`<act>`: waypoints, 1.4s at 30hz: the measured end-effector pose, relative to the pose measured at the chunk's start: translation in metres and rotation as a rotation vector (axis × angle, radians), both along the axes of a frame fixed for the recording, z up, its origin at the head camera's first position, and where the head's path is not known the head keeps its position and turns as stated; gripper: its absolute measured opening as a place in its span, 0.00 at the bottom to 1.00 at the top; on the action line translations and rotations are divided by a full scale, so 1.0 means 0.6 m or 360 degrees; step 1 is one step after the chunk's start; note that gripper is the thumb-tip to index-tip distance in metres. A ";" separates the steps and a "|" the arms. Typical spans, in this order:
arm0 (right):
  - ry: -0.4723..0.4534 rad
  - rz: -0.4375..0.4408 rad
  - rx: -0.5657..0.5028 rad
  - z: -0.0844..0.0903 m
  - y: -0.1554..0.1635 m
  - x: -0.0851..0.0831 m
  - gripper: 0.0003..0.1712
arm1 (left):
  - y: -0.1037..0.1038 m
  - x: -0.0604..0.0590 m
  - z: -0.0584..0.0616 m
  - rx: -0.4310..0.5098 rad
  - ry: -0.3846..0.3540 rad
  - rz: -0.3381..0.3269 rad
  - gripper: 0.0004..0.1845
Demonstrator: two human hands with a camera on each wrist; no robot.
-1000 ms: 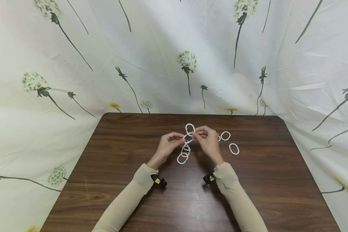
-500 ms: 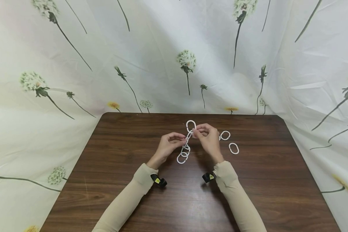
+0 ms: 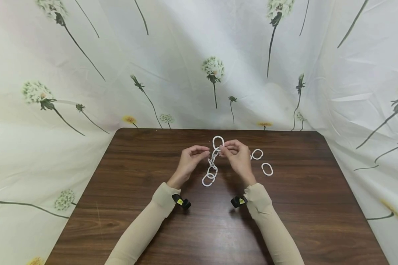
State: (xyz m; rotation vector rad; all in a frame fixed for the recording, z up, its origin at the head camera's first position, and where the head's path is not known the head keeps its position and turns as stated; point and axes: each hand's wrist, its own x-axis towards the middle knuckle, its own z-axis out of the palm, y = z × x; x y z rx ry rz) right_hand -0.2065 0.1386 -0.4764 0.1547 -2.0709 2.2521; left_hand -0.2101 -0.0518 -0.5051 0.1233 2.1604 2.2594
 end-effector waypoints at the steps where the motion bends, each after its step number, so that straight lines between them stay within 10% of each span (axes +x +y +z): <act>1: -0.0012 0.0006 -0.0022 -0.005 -0.001 -0.001 0.16 | 0.001 -0.001 0.002 0.0006 0.0003 -0.0002 0.12; 16: -0.0078 0.0077 -0.0182 -0.028 -0.015 -0.005 0.13 | 0.009 -0.003 0.004 0.0081 0.0011 -0.0016 0.15; 42: -0.0053 -0.0006 0.0150 -0.046 0.064 0.009 0.15 | -0.001 -0.001 -0.002 0.0163 -0.0018 0.0048 0.14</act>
